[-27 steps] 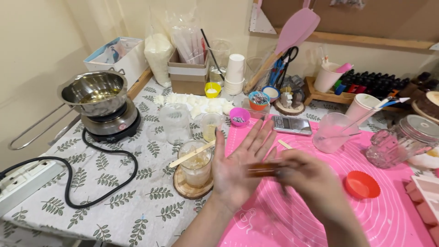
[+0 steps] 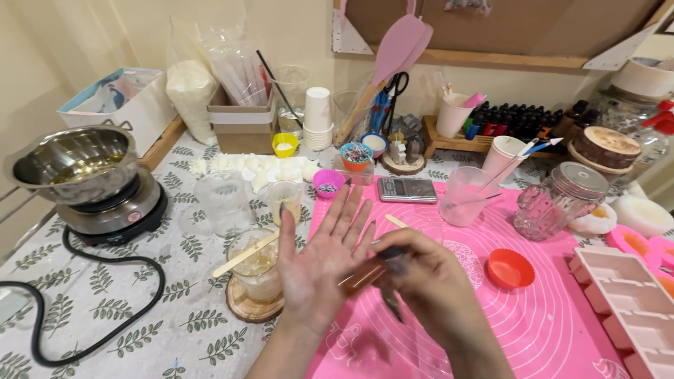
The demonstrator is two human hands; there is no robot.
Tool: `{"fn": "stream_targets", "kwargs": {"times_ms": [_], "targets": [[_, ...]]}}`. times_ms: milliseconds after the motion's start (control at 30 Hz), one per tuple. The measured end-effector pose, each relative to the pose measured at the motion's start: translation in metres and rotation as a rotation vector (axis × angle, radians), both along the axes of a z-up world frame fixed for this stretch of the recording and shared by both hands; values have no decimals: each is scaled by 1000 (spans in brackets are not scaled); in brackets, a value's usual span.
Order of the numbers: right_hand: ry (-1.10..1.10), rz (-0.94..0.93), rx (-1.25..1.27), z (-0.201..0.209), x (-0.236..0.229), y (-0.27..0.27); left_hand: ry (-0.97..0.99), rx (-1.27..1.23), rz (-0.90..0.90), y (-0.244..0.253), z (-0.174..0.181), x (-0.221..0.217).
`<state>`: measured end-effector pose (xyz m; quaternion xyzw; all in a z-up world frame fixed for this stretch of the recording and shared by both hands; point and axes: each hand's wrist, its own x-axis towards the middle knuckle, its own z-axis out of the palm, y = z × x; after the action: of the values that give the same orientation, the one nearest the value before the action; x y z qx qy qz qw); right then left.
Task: The recorder is preparing a scented candle by selecting a fragrance oil and adding it to a small container of wax.
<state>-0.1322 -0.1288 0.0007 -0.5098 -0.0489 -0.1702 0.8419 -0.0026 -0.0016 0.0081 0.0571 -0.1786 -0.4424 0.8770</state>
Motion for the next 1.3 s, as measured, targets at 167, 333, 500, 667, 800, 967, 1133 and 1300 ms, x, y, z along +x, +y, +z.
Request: {"fn": "stream_targets", "kwargs": {"times_ms": [167, 333, 500, 667, 800, 967, 1133, 1300], "targets": [[320, -89, -423, 17, 2, 2, 26, -114, -88, 2, 2, -5], [-35, 206, 270, -2, -6, -10, 124, -218, -161, 0, -2, -7], [-75, -2, 178, -7, -20, -19, 58, -247, -223, -3, 1, -11], [310, -266, -690, 30, -25, -2, -1, -196, -228, -3, 8, -20], [174, -336, -602, 36, -51, -13, -586, 195, 24, -2, 13, -26], [191, -536, -460, 13, -55, -27, -1279, 617, 145, -2, 3, -44], [50, -523, -201, -4, -47, -14, -1417, 816, 307, -13, 11, -54], [258, -265, 435, 1, -35, 10, -859, 490, 263, -16, -12, -61]]}}
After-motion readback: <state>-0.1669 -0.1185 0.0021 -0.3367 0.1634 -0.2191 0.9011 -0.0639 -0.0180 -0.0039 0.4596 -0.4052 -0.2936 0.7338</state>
